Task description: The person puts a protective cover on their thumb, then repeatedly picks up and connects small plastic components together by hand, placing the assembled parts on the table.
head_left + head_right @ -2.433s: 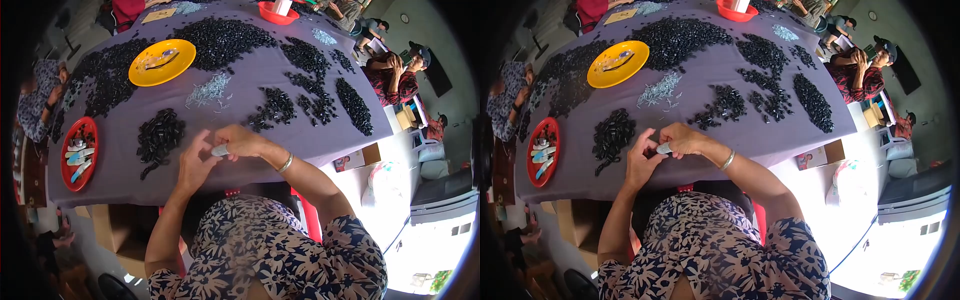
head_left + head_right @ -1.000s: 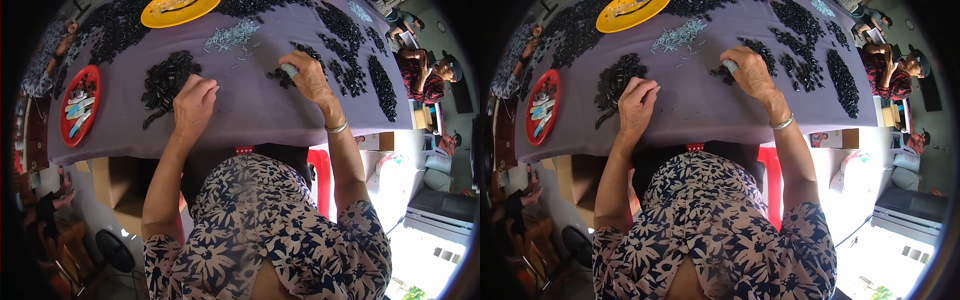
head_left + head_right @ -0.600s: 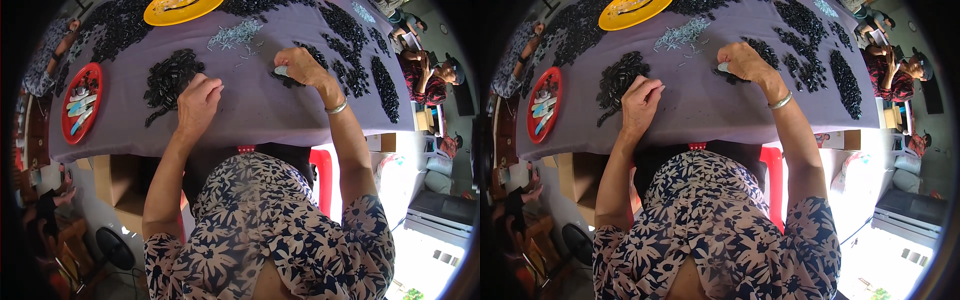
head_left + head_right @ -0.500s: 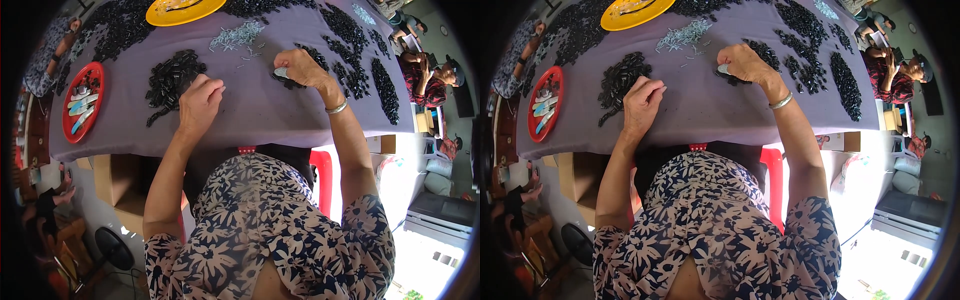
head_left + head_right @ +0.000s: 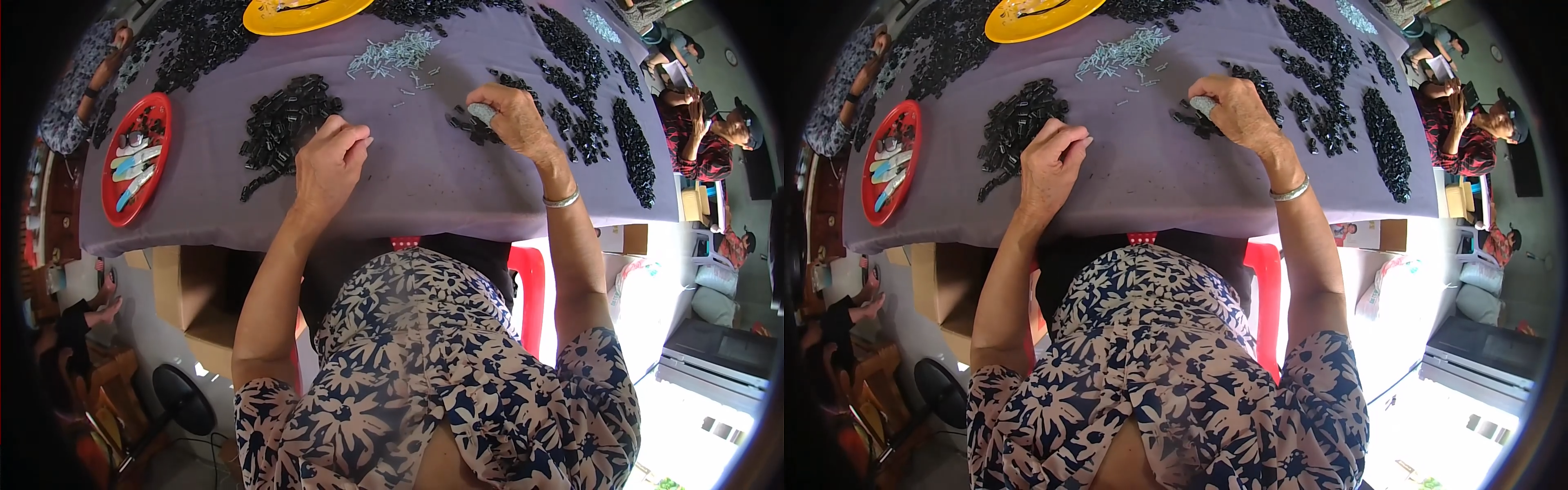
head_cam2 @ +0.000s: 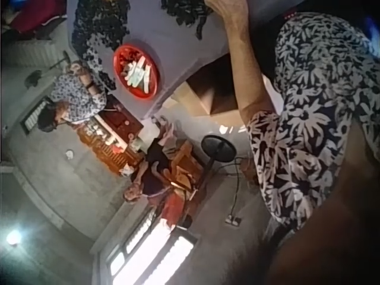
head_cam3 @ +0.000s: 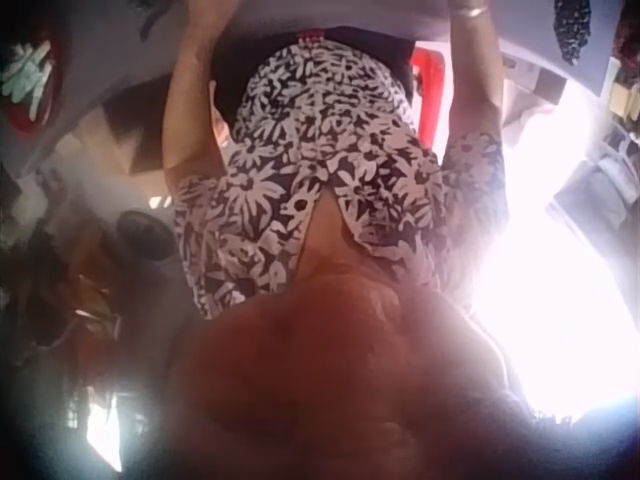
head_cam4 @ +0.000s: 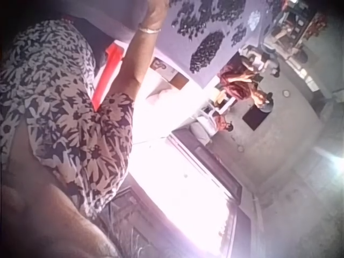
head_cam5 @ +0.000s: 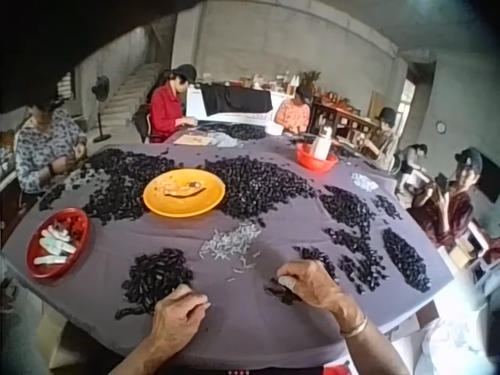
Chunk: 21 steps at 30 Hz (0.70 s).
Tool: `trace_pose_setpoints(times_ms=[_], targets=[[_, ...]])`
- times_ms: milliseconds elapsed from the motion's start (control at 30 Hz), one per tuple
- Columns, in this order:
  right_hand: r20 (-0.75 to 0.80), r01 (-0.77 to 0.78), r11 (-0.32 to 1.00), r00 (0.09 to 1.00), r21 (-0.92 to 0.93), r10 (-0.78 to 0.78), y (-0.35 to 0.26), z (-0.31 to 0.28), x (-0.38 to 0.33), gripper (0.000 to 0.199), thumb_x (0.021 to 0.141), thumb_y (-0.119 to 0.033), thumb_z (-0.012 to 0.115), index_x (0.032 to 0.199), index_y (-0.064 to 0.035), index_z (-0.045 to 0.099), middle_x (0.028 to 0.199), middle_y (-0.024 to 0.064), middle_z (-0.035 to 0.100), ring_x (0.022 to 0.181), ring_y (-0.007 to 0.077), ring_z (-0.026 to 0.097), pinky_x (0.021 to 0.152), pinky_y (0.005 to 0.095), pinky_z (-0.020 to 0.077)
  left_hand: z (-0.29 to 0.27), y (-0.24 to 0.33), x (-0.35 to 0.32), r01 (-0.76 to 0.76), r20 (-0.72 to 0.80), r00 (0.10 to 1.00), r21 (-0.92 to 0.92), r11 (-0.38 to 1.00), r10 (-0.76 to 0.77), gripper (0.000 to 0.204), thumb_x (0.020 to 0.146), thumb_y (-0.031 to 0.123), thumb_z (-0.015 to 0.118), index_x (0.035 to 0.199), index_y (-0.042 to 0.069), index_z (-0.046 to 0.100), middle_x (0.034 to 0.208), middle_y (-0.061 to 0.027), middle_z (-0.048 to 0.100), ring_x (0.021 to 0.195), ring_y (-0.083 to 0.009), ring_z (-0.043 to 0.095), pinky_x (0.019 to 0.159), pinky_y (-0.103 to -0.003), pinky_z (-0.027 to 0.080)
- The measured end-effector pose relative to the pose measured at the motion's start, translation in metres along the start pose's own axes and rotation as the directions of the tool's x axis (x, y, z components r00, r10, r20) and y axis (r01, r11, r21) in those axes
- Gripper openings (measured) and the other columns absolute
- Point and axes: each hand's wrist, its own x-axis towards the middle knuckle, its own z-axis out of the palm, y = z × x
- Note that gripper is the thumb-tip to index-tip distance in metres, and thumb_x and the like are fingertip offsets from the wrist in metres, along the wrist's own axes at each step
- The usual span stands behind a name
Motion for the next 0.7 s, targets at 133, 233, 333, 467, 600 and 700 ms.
trace_pose_setpoints(times_ms=[133,233,333,467,600,700], targets=[[0.016,0.037,0.999,0.999,-0.023,-0.037,0.009,0.009,0.006,0.014,0.078,0.003,0.064,0.092,-0.0009,0.066,0.081,0.0109,0.066,0.068,0.0216,0.062,0.064,0.0327,0.0490,0.001,-0.002,0.000,-0.016,-0.006,1.000,-0.001,1.000,0.016,0.011,0.082,0.006,0.070,0.093,0.006,0.068,0.086,-0.0045,0.061,0.069,-0.0217,0.063,0.062,-0.032,0.050],[0.032,0.063,0.977,0.998,-0.202,-0.058,0.010,0.016,0.016,0.012,0.074,0.000,0.066,0.087,0.0002,0.064,0.080,0.0131,0.066,0.068,0.0257,0.063,0.064,0.0341,0.0494,0.001,-0.001,-0.001,-0.013,-0.009,1.000,-0.014,1.000,0.013,0.011,0.082,0.005,0.070,0.093,0.006,0.067,0.086,-0.0043,0.061,0.069,-0.0217,0.063,0.061,-0.032,0.050],[0.101,0.054,0.984,0.994,-0.169,-0.037,0.009,0.016,0.026,0.013,0.073,-0.004,0.069,0.083,0.0006,0.062,0.076,0.0124,0.064,0.065,0.0272,0.062,0.062,0.0349,0.0491,0.002,0.000,-0.001,-0.042,-0.035,0.999,-0.014,0.999,0.041,0.012,0.082,0.005,0.070,0.093,0.006,0.067,0.084,-0.0045,0.061,0.067,-0.0209,0.062,0.060,-0.031,0.049],[0.065,0.153,0.970,0.988,-0.191,-0.143,-0.004,0.018,0.025,0.013,0.072,-0.004,0.070,0.080,0.0007,0.062,0.070,0.0113,0.062,0.061,0.0257,0.060,0.060,0.0336,0.0491,0.000,0.004,-0.001,-0.033,-0.057,0.998,-0.059,0.998,0.030,0.012,0.081,0.004,0.071,0.093,0.004,0.067,0.083,-0.0056,0.060,0.064,-0.0203,0.060,0.059,-0.030,0.048],[-0.007,0.088,0.996,0.996,0.019,-0.088,-0.033,0.021,0.015,0.013,0.076,-0.001,0.072,0.083,0.0004,0.061,0.067,0.0064,0.062,0.060,0.0134,0.056,0.060,0.0276,0.0482,-0.004,0.009,0.003,0.010,0.002,1.000,-0.168,0.986,-0.010,0.015,0.082,0.003,0.072,0.096,0.002,0.066,0.080,-0.0038,0.059,0.067,-0.0124,0.058,0.060,-0.026,0.046],[0.024,0.077,0.930,0.996,0.359,-0.091,-0.049,0.046,0.007,0.015,0.080,0.005,0.071,0.091,0.0001,0.062,0.076,-0.0001,0.060,0.071,0.0040,0.055,0.063,0.0229,0.0486,0.003,0.006,-0.003,0.208,0.112,0.978,-0.431,0.878,-0.177,0.018,0.083,0.003,0.072,0.100,0.002,0.066,0.081,-0.0009,0.059,0.072,-0.0069,0.057,0.064,-0.022,0.046]])
